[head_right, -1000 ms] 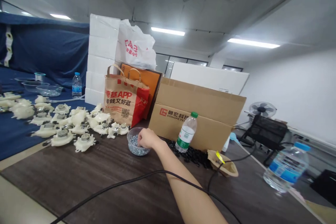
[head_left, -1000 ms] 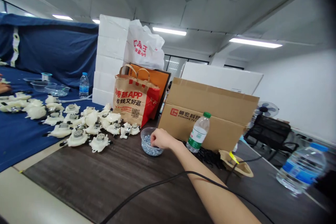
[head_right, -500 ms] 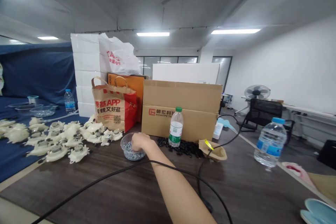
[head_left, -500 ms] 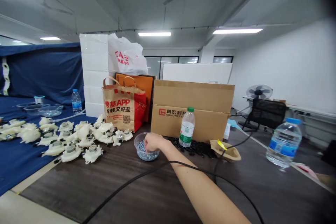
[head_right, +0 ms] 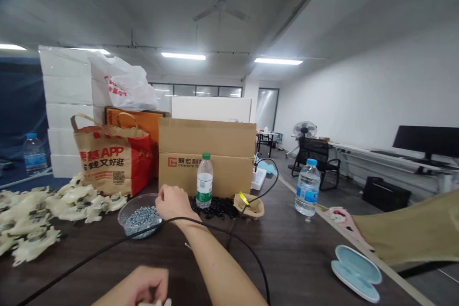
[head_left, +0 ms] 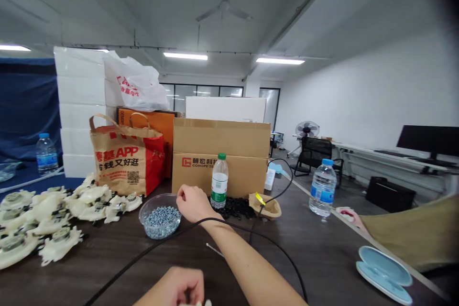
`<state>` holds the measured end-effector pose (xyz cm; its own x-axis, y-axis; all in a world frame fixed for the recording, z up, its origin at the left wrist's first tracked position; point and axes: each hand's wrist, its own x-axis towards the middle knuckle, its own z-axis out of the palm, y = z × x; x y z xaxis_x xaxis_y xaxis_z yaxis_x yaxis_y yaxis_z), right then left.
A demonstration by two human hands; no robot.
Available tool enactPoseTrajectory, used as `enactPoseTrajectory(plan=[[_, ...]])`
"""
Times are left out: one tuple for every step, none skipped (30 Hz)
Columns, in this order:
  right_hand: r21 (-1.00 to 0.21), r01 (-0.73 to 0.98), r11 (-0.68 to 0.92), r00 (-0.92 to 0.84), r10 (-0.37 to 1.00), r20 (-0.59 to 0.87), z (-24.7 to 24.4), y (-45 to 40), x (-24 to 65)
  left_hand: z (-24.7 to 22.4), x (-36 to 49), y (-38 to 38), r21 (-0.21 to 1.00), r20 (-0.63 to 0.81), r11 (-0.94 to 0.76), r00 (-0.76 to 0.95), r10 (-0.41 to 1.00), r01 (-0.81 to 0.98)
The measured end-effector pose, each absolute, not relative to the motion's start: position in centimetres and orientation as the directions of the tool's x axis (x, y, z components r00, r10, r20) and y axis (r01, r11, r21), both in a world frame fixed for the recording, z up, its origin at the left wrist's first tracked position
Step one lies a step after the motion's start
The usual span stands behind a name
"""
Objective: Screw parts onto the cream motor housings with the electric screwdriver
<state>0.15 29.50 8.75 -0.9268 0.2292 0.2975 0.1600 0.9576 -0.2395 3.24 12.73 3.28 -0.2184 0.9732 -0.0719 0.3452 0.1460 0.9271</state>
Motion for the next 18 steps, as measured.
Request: enactPoseTrajectory(plan=[[-0.246,0.171,0.954,-0.922,0.243,0.302,8.6,30.0,0.3,3.3,2.9,14.3,0.928,-0.062,0.134,-0.211,0.976,0.347],[-0.251,0.182,0.951,-0.917,0.256,0.305,8.5,30.4,0.6,3.3,2.6,15.6,0.930,-0.054,0.126,-0.211,0.976,0.346],[-0.252,0.192,0.948,-0.914,0.266,0.306,8.4,30.9,0.8,3.2,2.5,16.6,0.931,-0.053,0.124,-0.210,0.976,0.342],[-0.252,0.195,0.948,-0.914,0.269,0.303,8.3,31.4,1.2,3.0,2.4,17.3,0.933,-0.057,0.126,-0.205,0.977,0.338],[-0.248,0.193,0.949,-0.918,0.264,0.295,8.0,31.9,1.8,2.8,2.3,17.6,0.934,-0.063,0.128,-0.199,0.978,0.334],[-0.242,0.186,0.952,-0.926,0.253,0.282,7.8,32.4,2.5,2.6,2.2,17.8,0.935,-0.061,0.124,-0.192,0.979,0.333],[-0.234,0.175,0.956,-0.936,0.236,0.262,7.4,32.9,3.4,2.4,2.0,17.9,0.935,-0.045,0.108,-0.190,0.981,0.339],[-0.225,0.164,0.961,-0.947,0.216,0.236,7.0,33.4,4.3,2.1,1.9,17.8,0.932,-0.012,0.080,-0.192,0.981,0.352],[-0.216,0.155,0.964,-0.958,0.200,0.204,6.5,33.9,5.3,2.0,1.7,17.7,0.926,0.033,0.043,-0.193,0.981,0.376],[-0.210,0.143,0.967,-0.969,0.180,0.166,6.0,34.4,6.3,1.8,1.5,17.5,0.913,0.085,0.000,-0.190,0.978,0.408],[-0.201,0.136,0.970,-0.979,0.163,0.126,5.5,34.8,7.2,1.7,1.3,17.3,0.895,0.137,-0.043,-0.181,0.974,0.443],[-0.188,0.137,0.972,-0.983,0.157,0.096,5.1,35.2,7.9,1.7,1.1,17.2,0.876,0.179,-0.079,-0.169,0.969,0.475],[-0.174,0.140,0.975,-0.985,0.156,0.079,4.7,35.6,8.3,1.7,1.0,17.1,0.860,0.212,-0.106,-0.160,0.964,0.500],[-0.157,0.149,0.976,-0.984,0.162,0.074,4.4,35.9,8.5,1.8,0.9,17.0,0.845,0.237,-0.124,-0.156,0.959,0.520],[-0.141,0.164,0.976,-0.981,0.176,0.082,4.2,36.2,8.4,1.9,0.8,16.9,0.835,0.253,-0.135,-0.156,0.955,0.534],[-0.124,0.181,0.976,-0.976,0.194,0.101,4.1,36.4,8.1,2.0,0.7,16.8,0.828,0.263,-0.140,-0.155,0.952,0.543],[-0.108,0.202,0.973,-0.968,0.215,0.127,4.1,36.6,7.5,2.1,0.7,16.7,0.820,0.269,-0.143,-0.153,0.951,0.554],[-0.093,0.222,0.971,-0.960,0.234,0.154,4.1,36.6,6.8,2.2,0.6,16.6,0.813,0.274,-0.145,-0.149,0.950,0.564]])
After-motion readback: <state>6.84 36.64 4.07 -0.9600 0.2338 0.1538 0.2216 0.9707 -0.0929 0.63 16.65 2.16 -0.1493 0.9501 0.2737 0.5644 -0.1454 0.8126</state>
